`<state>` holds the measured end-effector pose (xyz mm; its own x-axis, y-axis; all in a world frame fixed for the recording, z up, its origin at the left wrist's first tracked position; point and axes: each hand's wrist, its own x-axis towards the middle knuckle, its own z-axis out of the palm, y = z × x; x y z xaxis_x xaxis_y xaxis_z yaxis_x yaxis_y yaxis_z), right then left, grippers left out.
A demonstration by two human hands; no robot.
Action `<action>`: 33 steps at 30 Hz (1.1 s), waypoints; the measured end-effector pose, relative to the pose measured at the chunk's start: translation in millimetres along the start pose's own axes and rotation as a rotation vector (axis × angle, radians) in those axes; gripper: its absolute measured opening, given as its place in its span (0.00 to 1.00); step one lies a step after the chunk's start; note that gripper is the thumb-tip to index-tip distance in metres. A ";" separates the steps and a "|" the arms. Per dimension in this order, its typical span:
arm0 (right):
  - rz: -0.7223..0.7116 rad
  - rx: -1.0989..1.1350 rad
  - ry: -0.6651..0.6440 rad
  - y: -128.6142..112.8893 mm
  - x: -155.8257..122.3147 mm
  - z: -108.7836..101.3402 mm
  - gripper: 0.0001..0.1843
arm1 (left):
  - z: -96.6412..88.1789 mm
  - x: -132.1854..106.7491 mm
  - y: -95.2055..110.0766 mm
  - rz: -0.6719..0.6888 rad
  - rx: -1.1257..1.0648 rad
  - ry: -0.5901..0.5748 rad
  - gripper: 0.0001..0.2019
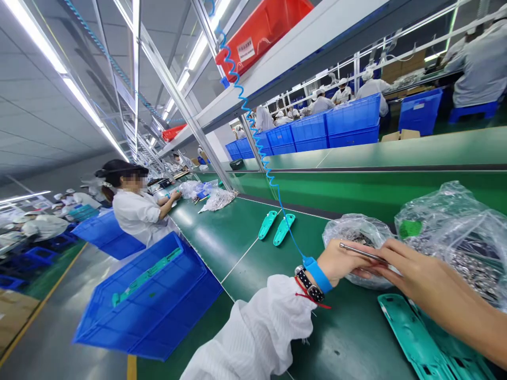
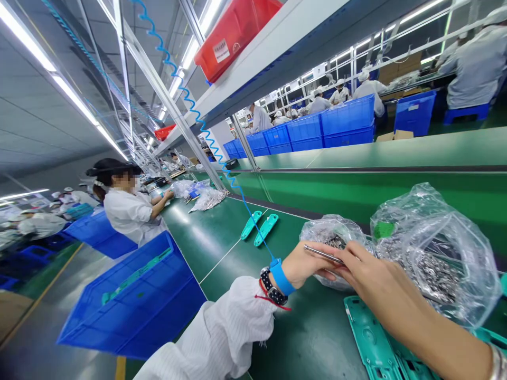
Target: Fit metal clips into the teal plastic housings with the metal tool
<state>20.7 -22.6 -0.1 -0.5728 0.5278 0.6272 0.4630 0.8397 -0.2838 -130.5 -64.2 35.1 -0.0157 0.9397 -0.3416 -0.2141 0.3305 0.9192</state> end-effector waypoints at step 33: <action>0.552 0.314 -0.632 -28.2 -36.6 -64.4 0.20 | 26.1 9.4 -26.8 0.459 1.531 -0.097 0.19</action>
<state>72.2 -73.9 31.7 -0.6318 0.7609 -0.1477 0.6296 0.3927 -0.6704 -99.4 -61.9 12.4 0.2722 0.9616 -0.0358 0.9270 -0.2521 0.2777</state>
